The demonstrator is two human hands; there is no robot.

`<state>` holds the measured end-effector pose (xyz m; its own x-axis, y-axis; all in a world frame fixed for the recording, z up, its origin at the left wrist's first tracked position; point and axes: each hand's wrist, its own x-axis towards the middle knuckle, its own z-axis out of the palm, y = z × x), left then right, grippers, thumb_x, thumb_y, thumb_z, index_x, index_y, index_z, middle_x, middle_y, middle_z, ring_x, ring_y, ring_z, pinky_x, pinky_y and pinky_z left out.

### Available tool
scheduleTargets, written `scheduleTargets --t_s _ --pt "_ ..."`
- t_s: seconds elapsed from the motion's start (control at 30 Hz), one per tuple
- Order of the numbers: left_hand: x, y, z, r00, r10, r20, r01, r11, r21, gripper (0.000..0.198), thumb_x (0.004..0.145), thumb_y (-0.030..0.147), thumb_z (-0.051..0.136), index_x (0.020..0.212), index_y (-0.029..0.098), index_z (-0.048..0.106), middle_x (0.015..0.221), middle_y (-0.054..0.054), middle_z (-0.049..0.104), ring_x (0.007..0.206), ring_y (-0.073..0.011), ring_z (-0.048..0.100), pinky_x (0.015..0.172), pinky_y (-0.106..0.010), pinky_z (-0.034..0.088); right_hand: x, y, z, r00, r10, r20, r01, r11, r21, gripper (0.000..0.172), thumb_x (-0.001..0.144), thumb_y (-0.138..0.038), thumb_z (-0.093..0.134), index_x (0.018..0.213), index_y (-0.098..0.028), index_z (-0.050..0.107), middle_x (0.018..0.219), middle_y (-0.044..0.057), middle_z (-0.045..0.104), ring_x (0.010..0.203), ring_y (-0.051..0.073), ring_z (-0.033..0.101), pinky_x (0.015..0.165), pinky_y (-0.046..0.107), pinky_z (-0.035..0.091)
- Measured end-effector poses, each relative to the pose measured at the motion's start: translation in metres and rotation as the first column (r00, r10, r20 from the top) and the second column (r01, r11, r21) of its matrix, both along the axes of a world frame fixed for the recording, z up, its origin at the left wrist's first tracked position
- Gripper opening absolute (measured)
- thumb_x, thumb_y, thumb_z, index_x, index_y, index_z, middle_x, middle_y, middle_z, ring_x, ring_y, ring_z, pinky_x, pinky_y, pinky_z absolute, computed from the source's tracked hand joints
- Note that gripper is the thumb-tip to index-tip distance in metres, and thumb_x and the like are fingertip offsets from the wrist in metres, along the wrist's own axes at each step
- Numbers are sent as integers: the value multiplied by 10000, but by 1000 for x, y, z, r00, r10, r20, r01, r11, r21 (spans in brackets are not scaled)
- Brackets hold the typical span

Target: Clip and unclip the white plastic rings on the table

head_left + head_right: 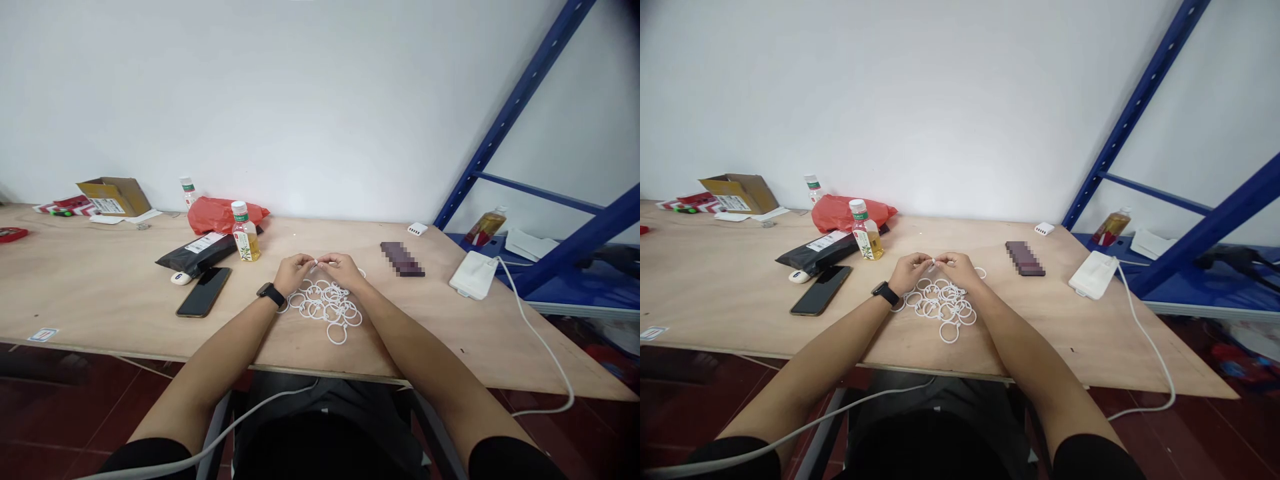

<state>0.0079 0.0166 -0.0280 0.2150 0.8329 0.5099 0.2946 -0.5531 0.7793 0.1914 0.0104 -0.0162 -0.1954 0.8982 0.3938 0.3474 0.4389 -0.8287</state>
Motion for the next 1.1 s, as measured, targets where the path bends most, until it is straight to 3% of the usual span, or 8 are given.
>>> scheduleTargets --t_s 0.27,0.43,0.53,0.6,0.7,0.83,0.97,1.1 --pt "1 -3 4 994 -94 52 98 993 -69 327 819 471 647 829 145 675 756 -42 703 673 -146 621 630 -261 495 0 -4 4 997 -44 63 38 995 92 165 808 -323 639 854 -198 737 863 36 743 829 184 671 799 302 500" --pt "1 -5 6 997 -75 -6 75 997 0 298 848 440 627 816 148 683 764 -38 703 702 -147 616 673 -267 492 -1 -3 4 996 -13 83 4 994 108 183 838 -337 616 861 -185 715 854 31 732 808 175 657 755 280 487" --pt "1 -2 7 999 -5 -47 8 998 60 251 872 394 605 860 162 700 825 -51 721 754 -162 633 733 -292 502 2 0 5 987 -64 146 36 981 191 174 877 -311 579 889 -191 705 872 33 728 823 178 646 757 285 475" --pt "-2 0 8 992 43 -116 -28 992 123 223 882 361 591 917 177 711 901 -63 728 813 -175 640 797 -320 503 8 3 6 950 -164 266 77 948 310 167 902 -275 557 904 -193 703 910 51 727 877 196 632 818 315 450" --pt "-8 2 10 941 21 -337 37 986 165 182 863 288 585 941 204 726 987 -58 724 913 -195 637 910 -362 476 22 8 7 813 -336 475 98 884 457 177 924 -230 536 943 -187 706 953 88 725 961 236 598 906 371 382" --pt "-13 -2 10 787 -1 -617 62 995 77 226 774 203 593 935 246 745 1069 -35 708 1003 -226 613 965 -389 430 33 16 3 693 -388 607 91 883 460 212 924 -185 518 1016 -201 708 988 85 731 982 246 590 899 380 364" --pt "-12 -6 11 694 13 -719 -8 1000 9 158 777 287 622 865 254 749 1045 -45 712 1011 -263 600 922 -410 396 35 21 -3 745 -395 537 165 890 426 234 924 -188 499 1014 -214 713 1016 67 732 986 238 607 892 377 395" --pt "-13 -3 14 728 64 -682 -98 995 -11 140 819 308 609 804 239 730 967 -47 723 985 -257 605 903 -413 365 32 18 -3 843 -366 395 199 894 402 212 899 -202 529 979 -214 725 981 60 736 968 227 631 900 375 440"
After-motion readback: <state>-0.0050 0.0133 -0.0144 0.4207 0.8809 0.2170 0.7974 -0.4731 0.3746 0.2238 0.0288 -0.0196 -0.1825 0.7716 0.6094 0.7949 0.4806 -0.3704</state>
